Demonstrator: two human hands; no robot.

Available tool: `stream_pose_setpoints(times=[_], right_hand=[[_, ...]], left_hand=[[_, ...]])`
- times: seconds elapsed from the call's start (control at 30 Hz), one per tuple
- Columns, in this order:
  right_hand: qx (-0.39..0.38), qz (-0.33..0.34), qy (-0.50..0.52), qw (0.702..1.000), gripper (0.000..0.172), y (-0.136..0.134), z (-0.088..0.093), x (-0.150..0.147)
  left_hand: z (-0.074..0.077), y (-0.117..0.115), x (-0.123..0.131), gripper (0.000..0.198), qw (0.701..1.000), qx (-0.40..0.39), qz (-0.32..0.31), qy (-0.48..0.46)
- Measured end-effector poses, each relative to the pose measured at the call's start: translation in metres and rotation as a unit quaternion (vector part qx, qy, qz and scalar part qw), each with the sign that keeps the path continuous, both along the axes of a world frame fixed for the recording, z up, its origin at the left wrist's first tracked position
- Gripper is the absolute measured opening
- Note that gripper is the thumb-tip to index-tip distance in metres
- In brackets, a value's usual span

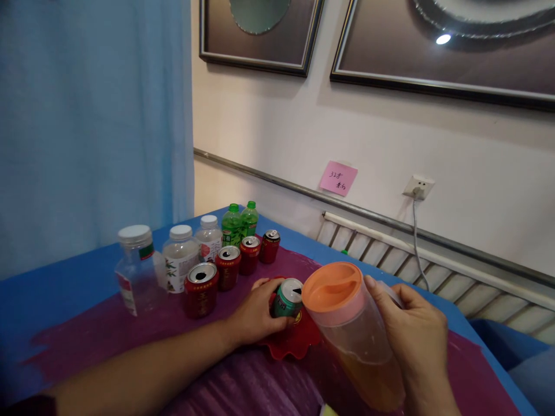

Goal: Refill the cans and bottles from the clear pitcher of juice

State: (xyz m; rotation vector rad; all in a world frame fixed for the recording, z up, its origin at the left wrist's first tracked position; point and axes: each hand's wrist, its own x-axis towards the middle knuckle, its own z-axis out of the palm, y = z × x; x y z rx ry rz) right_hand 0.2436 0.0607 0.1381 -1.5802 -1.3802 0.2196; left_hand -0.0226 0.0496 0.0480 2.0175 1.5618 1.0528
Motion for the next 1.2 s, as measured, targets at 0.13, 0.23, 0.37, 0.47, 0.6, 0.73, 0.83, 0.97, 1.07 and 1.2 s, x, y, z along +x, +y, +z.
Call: stream_pose_setpoints(times=[0.13, 0.23, 0.37, 0.47, 0.6, 0.73, 0.83, 0.97, 1.07, 1.2], right_hand=[[-0.023, -0.007, -0.003, 1.000, 0.056, 0.0006, -0.0026, 0.0019], [-0.036, -0.014, -0.003, 0.999, 0.056, -0.0005, -0.0028, 0.0012], [-0.042, -0.011, -0.007, 0.999, 0.057, -0.0010, -0.0022, -0.0005], [-0.051, -0.010, -0.014, 0.999, 0.058, -0.0003, -0.0028, -0.0007], [-0.048, -0.015, -0.017, 0.999, 0.058, -0.0002, -0.0047, 0.0000], [-0.035, -0.006, -0.032, 0.999, 0.059, -0.0008, -0.0054, 0.0004], [-0.031, -0.005, -0.038, 0.999, 0.059, -0.0010, -0.0057, 0.0004], [-0.029, -0.008, -0.043, 0.999, 0.059, -0.0007, -0.0063, 0.0010], [-0.017, -0.002, -0.055, 0.998, 0.060, -0.0002, -0.0071, 0.0016], [-0.014, 0.002, -0.058, 0.998, 0.060, 0.0002, -0.0086, 0.0021]], left_hand=[[-0.0022, 0.0006, 0.0000, 0.066, 1.000, 0.000, 0.004, -0.004], [-0.0017, -0.0004, 0.0007, 0.068, 1.000, -0.003, 0.005, -0.010], [0.0006, -0.0023, 0.0016, 0.065, 1.000, -0.015, -0.006, -0.014], [0.0013, -0.0028, 0.0015, 0.065, 1.000, -0.014, -0.006, -0.016], [0.0006, -0.0028, 0.0009, 0.063, 1.000, -0.008, -0.005, -0.011], [-0.0008, -0.0024, 0.0006, 0.065, 1.000, -0.012, 0.001, -0.004], [-0.0014, -0.0022, 0.0006, 0.066, 1.000, -0.015, 0.002, -0.005], [-0.0012, -0.0026, 0.0009, 0.064, 1.000, -0.020, 0.000, 0.001], [-0.0008, -0.0029, 0.0012, 0.060, 1.000, -0.020, -0.011, 0.006], [-0.0013, -0.0029, 0.0010, 0.057, 1.000, -0.018, -0.019, 0.008]])
